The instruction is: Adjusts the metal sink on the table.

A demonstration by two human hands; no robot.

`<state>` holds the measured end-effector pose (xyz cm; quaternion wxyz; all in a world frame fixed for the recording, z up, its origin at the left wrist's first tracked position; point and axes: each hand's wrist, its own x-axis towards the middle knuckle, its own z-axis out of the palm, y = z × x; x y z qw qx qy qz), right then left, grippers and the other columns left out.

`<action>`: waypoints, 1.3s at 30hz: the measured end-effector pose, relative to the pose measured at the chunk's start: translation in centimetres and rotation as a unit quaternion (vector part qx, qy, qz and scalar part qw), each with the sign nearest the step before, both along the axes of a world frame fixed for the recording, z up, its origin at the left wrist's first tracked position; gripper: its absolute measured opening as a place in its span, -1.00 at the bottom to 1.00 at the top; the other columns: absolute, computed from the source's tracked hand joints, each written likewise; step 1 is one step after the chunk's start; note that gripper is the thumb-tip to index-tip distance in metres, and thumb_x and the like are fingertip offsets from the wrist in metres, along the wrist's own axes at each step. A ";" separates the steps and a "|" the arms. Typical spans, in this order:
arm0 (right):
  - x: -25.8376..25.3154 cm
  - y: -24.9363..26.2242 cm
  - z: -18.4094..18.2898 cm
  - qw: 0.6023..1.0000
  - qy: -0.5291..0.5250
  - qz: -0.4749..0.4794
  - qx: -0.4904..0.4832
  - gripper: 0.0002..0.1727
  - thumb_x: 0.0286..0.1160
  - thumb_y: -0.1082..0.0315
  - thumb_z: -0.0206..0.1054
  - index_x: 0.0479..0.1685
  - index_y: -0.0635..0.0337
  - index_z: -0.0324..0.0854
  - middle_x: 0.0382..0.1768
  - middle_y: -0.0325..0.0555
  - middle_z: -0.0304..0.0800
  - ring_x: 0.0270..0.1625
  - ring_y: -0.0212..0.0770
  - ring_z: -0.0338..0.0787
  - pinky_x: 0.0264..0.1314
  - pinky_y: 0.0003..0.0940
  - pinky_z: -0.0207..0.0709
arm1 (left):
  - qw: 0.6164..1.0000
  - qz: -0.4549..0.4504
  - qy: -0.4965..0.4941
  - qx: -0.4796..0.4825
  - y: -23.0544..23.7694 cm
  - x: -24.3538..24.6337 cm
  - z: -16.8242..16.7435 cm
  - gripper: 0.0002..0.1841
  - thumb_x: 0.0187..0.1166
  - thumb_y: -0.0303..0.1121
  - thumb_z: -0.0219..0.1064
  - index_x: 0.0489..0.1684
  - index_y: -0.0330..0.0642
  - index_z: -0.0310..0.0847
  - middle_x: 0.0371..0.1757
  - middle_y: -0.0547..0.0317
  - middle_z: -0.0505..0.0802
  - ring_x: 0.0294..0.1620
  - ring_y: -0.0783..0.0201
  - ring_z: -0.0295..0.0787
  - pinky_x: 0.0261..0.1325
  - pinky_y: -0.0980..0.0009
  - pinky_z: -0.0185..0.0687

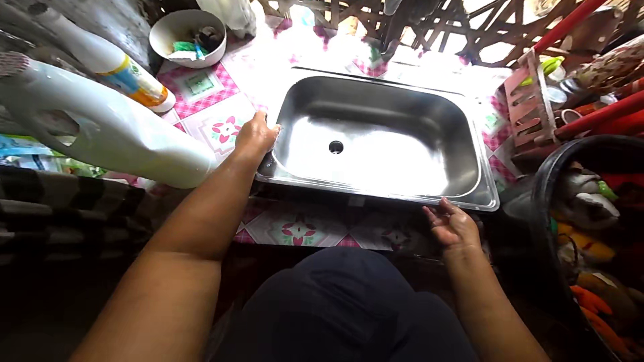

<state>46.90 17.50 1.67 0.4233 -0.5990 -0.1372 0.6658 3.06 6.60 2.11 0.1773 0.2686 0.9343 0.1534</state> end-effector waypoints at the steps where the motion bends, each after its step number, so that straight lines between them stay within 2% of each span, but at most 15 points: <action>1: -0.1 0.0 -0.2 1.000 -0.001 -0.002 -0.001 -0.80 0.70 0.48 0.16 0.18 0.26 0.37 -0.19 0.05 0.64 -0.32 -0.13 0.81 -0.24 -0.21 0.83 | 1.000 0.001 -0.002 0.001 0.0 0.0 0.0 -0.41 0.68 0.04 0.24 0.62 -0.04 0.37 0.23 -0.37 0.77 0.28 -0.39 0.71 0.22 -0.47 0.49; 6: 0.1 0.2 -1.3 1.000 0.006 0.001 0.005 -0.81 0.70 0.49 0.15 0.18 0.29 0.38 -0.20 0.08 0.66 -0.32 -0.12 0.81 -0.26 -0.20 0.83 | 1.000 0.002 0.001 0.001 0.0 0.0 -0.6 -0.38 0.67 0.04 0.23 0.64 -0.06 0.34 0.22 -0.40 0.77 0.27 -0.42 0.71 0.19 -0.49 0.50; 10: 0.1 0.0 -1.2 1.000 0.011 -0.001 0.006 -0.81 0.70 0.48 0.15 0.17 0.29 0.38 -0.20 0.07 0.66 -0.32 -0.12 0.81 -0.25 -0.20 0.83 | 1.000 0.004 0.008 -0.018 0.0 0.1 -0.6 -0.36 0.65 0.07 0.25 0.65 -0.01 0.32 0.19 -0.35 0.79 0.24 -0.38 0.73 0.15 -0.45 0.53; 13: 0.2 -0.1 -1.3 1.000 0.012 -0.004 0.006 -0.81 0.71 0.47 0.15 0.18 0.30 0.36 -0.20 0.08 0.66 -0.32 -0.12 0.82 -0.26 -0.20 0.83 | 0.999 0.002 0.002 -0.033 -0.3 0.4 -0.2 -0.31 0.65 0.10 0.26 0.72 -0.01 0.26 0.24 -0.35 0.77 0.29 -0.39 0.70 0.20 -0.46 0.51; 18: 0.3 -0.1 -1.3 1.000 0.018 -0.002 0.009 -0.81 0.72 0.47 0.14 0.18 0.31 0.37 -0.20 0.08 0.66 -0.32 -0.12 0.81 -0.26 -0.22 0.83 | 0.999 0.007 -0.041 -0.002 -1.4 -0.4 -0.8 -0.24 0.52 0.12 0.43 0.60 -0.19 0.40 0.23 -0.38 0.76 0.29 -0.38 0.69 0.26 -0.46 0.49; 25: 0.4 0.0 -1.5 0.999 0.034 -0.002 0.004 -0.80 0.72 0.47 0.14 0.19 0.32 0.38 -0.18 0.09 0.66 -0.30 -0.10 0.81 -0.24 -0.20 0.83 | 0.999 -0.008 -0.045 0.000 -1.8 -0.3 -0.9 -0.30 0.44 0.00 0.53 0.51 -0.18 0.47 0.14 -0.34 0.80 0.21 -0.37 0.73 0.19 -0.46 0.52; 28: 0.7 -0.1 -1.8 0.999 0.051 0.004 0.000 -0.81 0.75 0.44 0.11 0.19 0.29 0.38 -0.17 0.10 0.66 -0.26 -0.08 0.81 -0.19 -0.17 0.82 | 1.000 -0.024 -0.010 -0.002 -2.3 -0.3 -0.4 -0.18 0.44 0.12 0.52 0.64 -0.18 0.40 0.37 -0.40 0.68 0.38 -0.40 0.62 0.31 -0.46 0.47; 30: 1.3 -0.9 -1.5 0.998 0.066 0.013 -0.011 -0.74 0.80 0.37 0.04 0.29 0.32 0.36 -0.05 0.15 0.65 -0.13 -0.01 0.78 -0.05 -0.09 0.77 | 0.999 -0.033 0.009 0.034 -3.3 0.1 0.1 -0.12 0.45 0.17 0.49 0.67 -0.23 0.35 0.51 -0.51 0.52 0.45 -0.49 0.51 0.37 -0.50 0.41; 32: 2.5 -2.4 -0.8 0.996 0.068 0.047 -0.020 -0.60 0.85 0.29 -0.05 0.47 0.36 0.26 0.14 0.24 0.64 0.04 0.06 0.80 0.08 -0.03 0.74 | 0.996 -0.046 0.034 0.065 -4.5 0.3 0.5 -0.12 0.48 0.17 0.46 0.70 -0.24 0.31 0.60 -0.56 0.40 0.56 -0.52 0.38 0.49 -0.48 0.31; 33: 3.1 -3.4 -0.5 0.995 0.064 0.067 -0.022 -0.60 0.85 0.29 -0.08 0.47 0.36 0.24 0.14 0.25 0.68 0.05 0.08 0.83 0.08 -0.01 0.75 | 0.994 -0.058 0.048 0.082 -5.3 0.4 0.5 -0.13 0.50 0.14 0.45 0.70 -0.26 0.29 0.62 -0.57 0.38 0.61 -0.53 0.31 0.55 -0.46 0.24; 36: 5.2 -6.7 -0.3 0.980 0.083 0.179 -0.017 -0.62 0.88 0.27 -0.15 0.31 0.35 0.44 -0.07 0.18 0.85 -0.06 0.10 0.91 0.04 0.06 0.79 | 0.985 -0.070 0.074 0.141 -8.1 1.1 0.5 -0.18 0.53 0.05 0.46 0.68 -0.31 0.31 0.60 -0.60 0.39 0.65 -0.56 0.22 0.64 -0.42 0.09; 39: 7.1 -8.7 -1.5 0.929 0.130 0.347 -0.018 -0.61 0.81 0.30 -0.18 0.20 0.26 0.55 -0.13 0.15 0.90 -0.10 0.10 0.93 0.01 0.05 0.81 | 0.982 -0.040 0.066 0.172 -11.3 2.2 -0.1 -0.20 0.52 -0.04 0.49 0.68 -0.33 0.31 0.57 -0.63 0.39 0.61 -0.57 0.25 0.62 -0.42 0.10</action>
